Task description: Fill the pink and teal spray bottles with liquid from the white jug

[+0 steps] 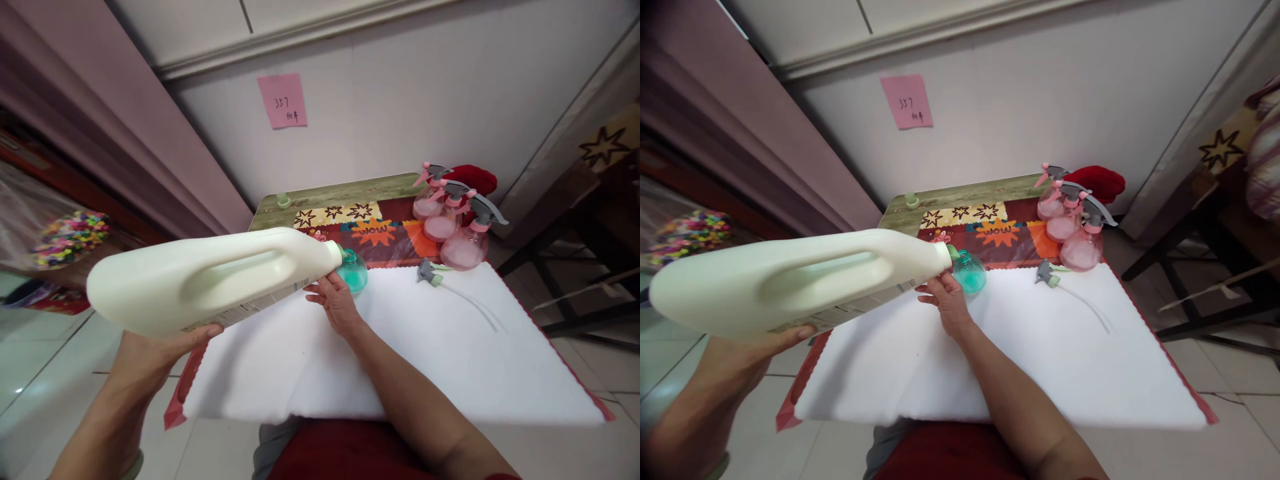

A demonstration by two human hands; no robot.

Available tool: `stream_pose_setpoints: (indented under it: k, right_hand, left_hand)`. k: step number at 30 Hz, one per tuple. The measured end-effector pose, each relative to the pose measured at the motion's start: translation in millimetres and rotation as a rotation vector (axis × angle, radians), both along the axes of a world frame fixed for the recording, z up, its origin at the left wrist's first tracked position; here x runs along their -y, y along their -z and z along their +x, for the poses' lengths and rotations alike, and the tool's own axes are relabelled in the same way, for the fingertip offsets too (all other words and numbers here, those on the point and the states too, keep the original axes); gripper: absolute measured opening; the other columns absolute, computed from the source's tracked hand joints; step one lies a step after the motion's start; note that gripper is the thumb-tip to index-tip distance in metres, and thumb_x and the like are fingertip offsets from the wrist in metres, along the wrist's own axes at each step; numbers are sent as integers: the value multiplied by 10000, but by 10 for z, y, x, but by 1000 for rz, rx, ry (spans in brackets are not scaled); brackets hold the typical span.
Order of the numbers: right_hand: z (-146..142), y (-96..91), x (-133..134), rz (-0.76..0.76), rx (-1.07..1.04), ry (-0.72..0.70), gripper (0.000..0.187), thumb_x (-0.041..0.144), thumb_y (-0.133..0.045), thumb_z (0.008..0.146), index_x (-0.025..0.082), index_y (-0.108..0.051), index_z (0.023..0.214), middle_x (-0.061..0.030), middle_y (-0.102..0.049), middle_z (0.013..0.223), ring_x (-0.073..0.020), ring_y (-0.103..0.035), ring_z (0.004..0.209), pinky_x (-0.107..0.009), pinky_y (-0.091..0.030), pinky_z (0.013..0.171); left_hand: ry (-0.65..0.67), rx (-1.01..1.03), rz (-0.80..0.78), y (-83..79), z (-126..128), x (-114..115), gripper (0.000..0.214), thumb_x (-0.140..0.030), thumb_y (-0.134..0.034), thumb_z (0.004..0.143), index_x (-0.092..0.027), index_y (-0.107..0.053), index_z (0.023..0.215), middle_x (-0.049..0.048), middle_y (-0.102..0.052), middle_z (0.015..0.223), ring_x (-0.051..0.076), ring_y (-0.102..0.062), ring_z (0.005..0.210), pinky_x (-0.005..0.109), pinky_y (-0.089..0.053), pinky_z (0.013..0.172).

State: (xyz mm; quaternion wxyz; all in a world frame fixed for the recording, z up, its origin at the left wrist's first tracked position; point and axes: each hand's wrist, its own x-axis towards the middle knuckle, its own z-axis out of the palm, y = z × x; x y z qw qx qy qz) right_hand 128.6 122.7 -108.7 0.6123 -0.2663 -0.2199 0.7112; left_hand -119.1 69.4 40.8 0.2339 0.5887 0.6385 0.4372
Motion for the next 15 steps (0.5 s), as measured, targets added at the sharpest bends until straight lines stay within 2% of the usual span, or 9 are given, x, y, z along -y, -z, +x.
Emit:
stream_pose_setpoints:
  k: [4, 10, 15]
  right_hand:
    - [-4, 3, 1, -3, 4, -4, 472, 528, -848, 715, 284, -740, 1104, -9, -755, 1024, -161, -731, 835, -265, -588, 696]
    - [-8, 32, 9, -4, -23, -4, 482, 517, -855, 711, 277, -736, 1113, -11, -747, 1064, -157, -733, 837, -252, -589, 684]
    - [-10, 24, 1, -18, -27, -2, 512, 515, -869, 691, 275, -733, 1122, -5, -747, 1050, -154, -733, 830, -251, -591, 681]
  left_hand:
    - [31, 74, -29, 12, 1, -10, 782, -297, -959, 518, -229, -678, 1245, 107, -712, 1295, 377, -649, 1218, 517, -545, 1052]
    - [33, 70, -20, 1, -6, -11, 812, -310, -963, 512, -225, -666, 1262, 123, -697, 1317, 397, -636, 1227, 580, -490, 1094]
    - [39, 58, -39, 5, -17, -5, 808, -305, -953, 552, -229, -648, 1297, 114, -677, 1356, 374, -628, 1247, 575, -483, 1099]
